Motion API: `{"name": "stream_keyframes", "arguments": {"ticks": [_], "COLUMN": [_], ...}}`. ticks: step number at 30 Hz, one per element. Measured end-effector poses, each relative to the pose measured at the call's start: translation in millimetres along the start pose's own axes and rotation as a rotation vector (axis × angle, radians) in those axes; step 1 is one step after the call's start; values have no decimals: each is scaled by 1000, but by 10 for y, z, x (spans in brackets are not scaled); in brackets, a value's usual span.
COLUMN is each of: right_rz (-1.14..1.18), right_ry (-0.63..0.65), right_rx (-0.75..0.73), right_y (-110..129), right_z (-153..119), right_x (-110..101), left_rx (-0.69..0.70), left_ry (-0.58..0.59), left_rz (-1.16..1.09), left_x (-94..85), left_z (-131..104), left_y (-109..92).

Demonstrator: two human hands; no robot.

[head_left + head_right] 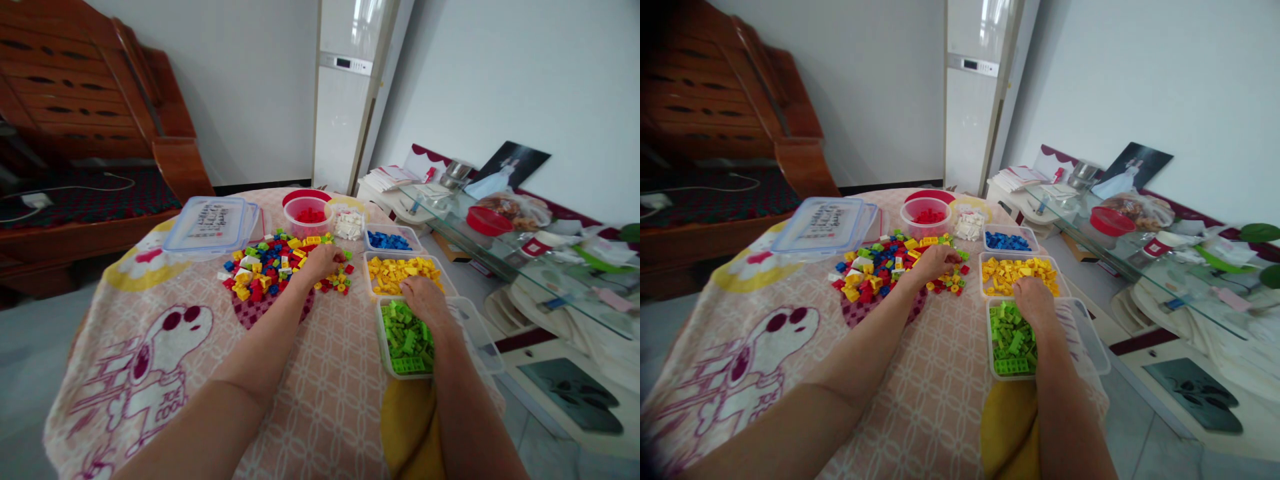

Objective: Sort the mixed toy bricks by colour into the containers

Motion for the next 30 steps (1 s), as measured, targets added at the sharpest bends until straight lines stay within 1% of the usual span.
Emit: {"name": "stream_keyframes", "arguments": {"ticks": [7, 13, 17, 21, 23, 25, 30], "right_rz": [-21, -34, -21, -17, -19, -20, -23], "right_ry": [27, 34, 37, 37, 39, 40, 47], "right_rx": [-9, 2, 1, -1, 6, 5, -19], "right_y": [26, 24, 14, 10, 8, 15, 46], "right_z": [0, -11, -5, -3, -7, -11, -20], "right_x": [-24, -20, 1, 5, 1, -11, -36], "left_rx": [66, 82, 63, 69, 81, 97, 204], "left_ry": [13, 23, -41, -143, -168, -163, -67], "left_rz": [83, 112, 17, -167, -257, -309, -339], "left_x": [52, 65, -27, -168, -208, -201, -44], "left_z": [-35, -54, -28, 10, 12, -7, -122], "left_y": [-99, -120, -103, -149, -233, -364, -782]}}
Point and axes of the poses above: each hand's wrist, its own z-axis towards the middle knuckle, its own x-axis out of the palm, y = z × x, the point moved 8 cm from there along z, towards the middle knuckle, and after that the axes turned 11 degrees about -y, right-handed, at the moved point
